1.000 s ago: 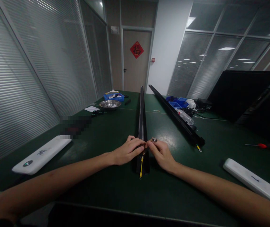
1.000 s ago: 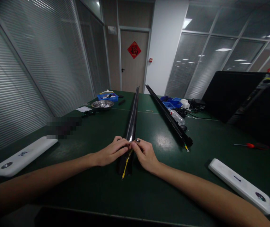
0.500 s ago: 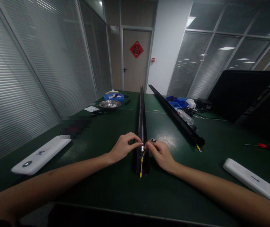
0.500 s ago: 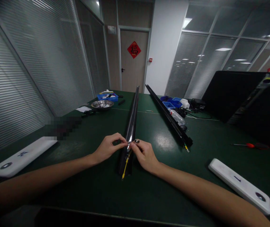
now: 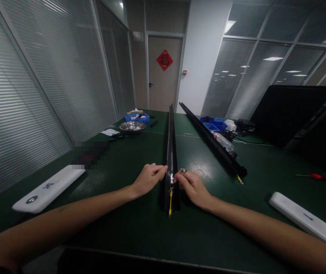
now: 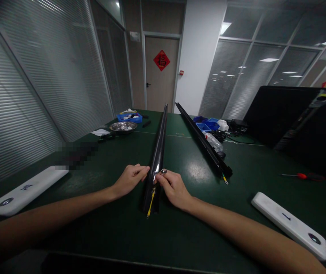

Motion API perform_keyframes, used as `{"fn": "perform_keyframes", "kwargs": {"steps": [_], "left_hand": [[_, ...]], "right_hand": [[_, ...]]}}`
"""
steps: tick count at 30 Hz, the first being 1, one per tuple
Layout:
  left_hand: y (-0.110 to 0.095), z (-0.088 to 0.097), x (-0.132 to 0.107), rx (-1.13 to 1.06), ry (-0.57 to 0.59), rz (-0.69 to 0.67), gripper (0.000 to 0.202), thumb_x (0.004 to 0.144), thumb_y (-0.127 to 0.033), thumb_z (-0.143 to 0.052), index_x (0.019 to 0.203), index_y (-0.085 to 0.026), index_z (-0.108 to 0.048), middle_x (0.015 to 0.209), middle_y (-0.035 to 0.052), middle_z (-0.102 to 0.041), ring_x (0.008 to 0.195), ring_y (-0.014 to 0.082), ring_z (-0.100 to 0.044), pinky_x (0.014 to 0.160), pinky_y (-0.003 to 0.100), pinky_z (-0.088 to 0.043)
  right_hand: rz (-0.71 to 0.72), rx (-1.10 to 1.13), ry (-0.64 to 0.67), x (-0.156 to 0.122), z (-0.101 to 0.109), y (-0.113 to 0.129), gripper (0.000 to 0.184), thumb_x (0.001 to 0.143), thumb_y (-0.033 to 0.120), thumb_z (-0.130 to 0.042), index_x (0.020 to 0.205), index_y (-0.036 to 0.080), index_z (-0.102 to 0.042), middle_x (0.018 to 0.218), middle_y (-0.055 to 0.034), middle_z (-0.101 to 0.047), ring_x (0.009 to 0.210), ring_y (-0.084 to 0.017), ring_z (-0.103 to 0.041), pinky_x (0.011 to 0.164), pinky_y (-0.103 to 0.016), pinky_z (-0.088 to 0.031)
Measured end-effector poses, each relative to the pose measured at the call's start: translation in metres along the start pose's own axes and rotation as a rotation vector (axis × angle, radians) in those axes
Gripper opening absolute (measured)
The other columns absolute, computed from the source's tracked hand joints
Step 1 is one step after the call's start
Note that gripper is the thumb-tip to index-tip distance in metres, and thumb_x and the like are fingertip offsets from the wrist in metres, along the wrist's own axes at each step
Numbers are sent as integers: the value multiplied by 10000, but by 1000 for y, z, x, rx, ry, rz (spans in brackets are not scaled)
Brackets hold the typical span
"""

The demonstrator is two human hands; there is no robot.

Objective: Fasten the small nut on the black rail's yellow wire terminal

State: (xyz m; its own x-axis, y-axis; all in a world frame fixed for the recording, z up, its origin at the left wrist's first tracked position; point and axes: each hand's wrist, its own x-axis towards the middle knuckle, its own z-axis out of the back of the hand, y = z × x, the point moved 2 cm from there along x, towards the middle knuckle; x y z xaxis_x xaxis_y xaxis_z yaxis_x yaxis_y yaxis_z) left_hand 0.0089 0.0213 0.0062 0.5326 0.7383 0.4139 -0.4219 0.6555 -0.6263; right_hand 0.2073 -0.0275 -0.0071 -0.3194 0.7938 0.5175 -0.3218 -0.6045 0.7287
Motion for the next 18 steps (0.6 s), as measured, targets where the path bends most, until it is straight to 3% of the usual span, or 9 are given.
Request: {"fn": "perform_keyframes", "kwargs": {"steps": [6,13,15,18], "left_hand": [[0,1,-4,8,-8,-15,566,1060,-423,-374,578,-167,-521,533,-33,-471,598,134,-447,639,259,-343],[-3,4,-4,18,-102,-67,581,1058,-381,-379,532,-167,-506,483,-25,-449,524,118,-439,598,276,-355],[-8,6,-14,28,-114,-162,575,1054,-341,-372,519,-178,-505,475,-10,-467,511,127,-448,576,297,-368],[-21,8,-55,31,16,-306,541,1035,-368,-406,541,-234,-580,506,4,-538,463,152,-448,541,354,-426]], "right_hand": [[-16,-4,4,0,0,0,399,1084,417,-443,862,179,-674,774,-19,-616,679,-155,-565,686,-268,-468],[46,49,71,3,0,7,370,1102,346,-409,885,181,-659,839,-27,-626,731,-151,-571,706,-262,-454],[51,62,53,4,0,9,359,1102,331,-414,887,178,-658,835,-26,-619,740,-151,-573,707,-261,-451],[37,75,32,4,0,10,347,1100,312,-417,888,175,-656,816,-23,-607,735,-150,-575,697,-259,-449]]}}
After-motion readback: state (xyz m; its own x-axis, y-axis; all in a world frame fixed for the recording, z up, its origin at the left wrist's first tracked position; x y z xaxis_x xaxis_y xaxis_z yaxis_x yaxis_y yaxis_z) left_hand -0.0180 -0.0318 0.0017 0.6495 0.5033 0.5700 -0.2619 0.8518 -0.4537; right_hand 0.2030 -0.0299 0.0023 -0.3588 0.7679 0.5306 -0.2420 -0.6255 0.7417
